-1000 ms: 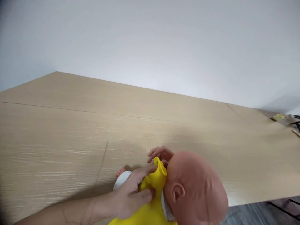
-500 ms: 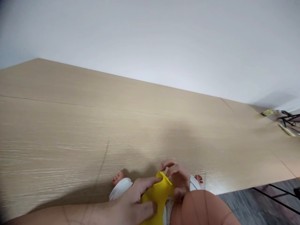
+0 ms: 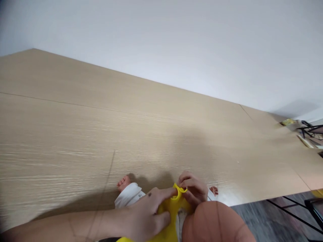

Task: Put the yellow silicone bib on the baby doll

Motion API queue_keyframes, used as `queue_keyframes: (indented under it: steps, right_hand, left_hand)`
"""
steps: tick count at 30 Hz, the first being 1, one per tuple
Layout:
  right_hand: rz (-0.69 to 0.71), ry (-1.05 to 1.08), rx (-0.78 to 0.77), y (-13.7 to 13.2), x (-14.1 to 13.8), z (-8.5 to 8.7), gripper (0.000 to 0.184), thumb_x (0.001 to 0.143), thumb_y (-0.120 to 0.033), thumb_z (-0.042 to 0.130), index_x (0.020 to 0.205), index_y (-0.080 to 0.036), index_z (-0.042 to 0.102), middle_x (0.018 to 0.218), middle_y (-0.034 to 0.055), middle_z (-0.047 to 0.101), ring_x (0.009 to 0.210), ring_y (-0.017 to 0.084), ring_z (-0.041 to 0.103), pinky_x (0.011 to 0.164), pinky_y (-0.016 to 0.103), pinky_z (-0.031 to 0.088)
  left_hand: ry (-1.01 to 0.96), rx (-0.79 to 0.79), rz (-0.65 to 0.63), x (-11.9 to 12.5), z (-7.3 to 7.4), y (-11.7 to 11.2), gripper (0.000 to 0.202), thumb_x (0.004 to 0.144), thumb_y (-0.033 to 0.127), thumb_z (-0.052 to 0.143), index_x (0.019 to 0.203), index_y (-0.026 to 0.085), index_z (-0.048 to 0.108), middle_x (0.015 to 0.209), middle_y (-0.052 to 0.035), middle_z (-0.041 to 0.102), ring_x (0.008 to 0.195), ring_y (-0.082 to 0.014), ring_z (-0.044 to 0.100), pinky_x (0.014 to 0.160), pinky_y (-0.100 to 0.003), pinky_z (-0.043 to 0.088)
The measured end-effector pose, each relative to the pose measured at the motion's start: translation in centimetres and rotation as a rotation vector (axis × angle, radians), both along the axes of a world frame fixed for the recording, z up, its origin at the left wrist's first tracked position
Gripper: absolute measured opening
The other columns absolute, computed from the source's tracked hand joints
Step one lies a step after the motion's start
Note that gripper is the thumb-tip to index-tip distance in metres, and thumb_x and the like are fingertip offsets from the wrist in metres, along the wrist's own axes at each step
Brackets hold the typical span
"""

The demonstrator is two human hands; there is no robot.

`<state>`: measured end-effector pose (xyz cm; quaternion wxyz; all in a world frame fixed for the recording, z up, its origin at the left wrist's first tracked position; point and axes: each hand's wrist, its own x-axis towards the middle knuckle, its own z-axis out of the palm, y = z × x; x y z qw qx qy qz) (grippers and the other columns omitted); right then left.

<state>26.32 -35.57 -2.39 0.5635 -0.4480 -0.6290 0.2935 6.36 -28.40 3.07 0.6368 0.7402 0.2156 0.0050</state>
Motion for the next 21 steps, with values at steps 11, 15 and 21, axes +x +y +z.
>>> queue_keyframes:
  steps: [11, 15, 21]
  right_hand:
    - [0.047, -0.106, 0.055, -0.1, 0.2, 0.4, 0.024, 0.080, -0.019, 0.048, 0.102, -0.021, 0.058, 0.082, 0.0080, 0.053, 0.076, 0.016, 0.049, 0.064, 0.031, 0.040]
    - [0.039, -0.042, 0.089, 0.2, 0.0, 0.1, 0.024, 0.079, -0.018, 0.050, 0.101, -0.023, 0.058, 0.081, 0.0067, 0.052, 0.076, 0.015, 0.048, 0.064, 0.031, 0.039]
    - [0.002, 0.068, 0.003, 0.3, -0.2, 0.2, 0.016, 0.078, -0.023, 0.050, 0.088, -0.024, 0.063, 0.073, 0.0054, 0.051, 0.071, 0.015, 0.046, 0.062, 0.030, 0.038]
  left_hand:
    - [0.021, 0.265, -0.103, 0.1, 1.0, 0.6, 0.025, 0.072, 0.023, 0.039, 0.094, 0.029, 0.049, 0.066, -0.0003, 0.054, 0.062, -0.0180, 0.054, 0.055, -0.025, 0.038]
    - [-0.012, 0.284, -0.120, 0.0, 0.6, 0.4, 0.026, 0.075, 0.025, 0.037, 0.098, 0.028, 0.048, 0.070, -0.0030, 0.058, 0.067, -0.0207, 0.058, 0.058, -0.027, 0.040]
    - [-0.048, 0.328, -0.106, -0.1, -0.2, 0.3, 0.028, 0.076, 0.027, 0.038, 0.102, 0.029, 0.048, 0.065, -0.0020, 0.057, 0.057, -0.0188, 0.055, 0.050, -0.024, 0.035]
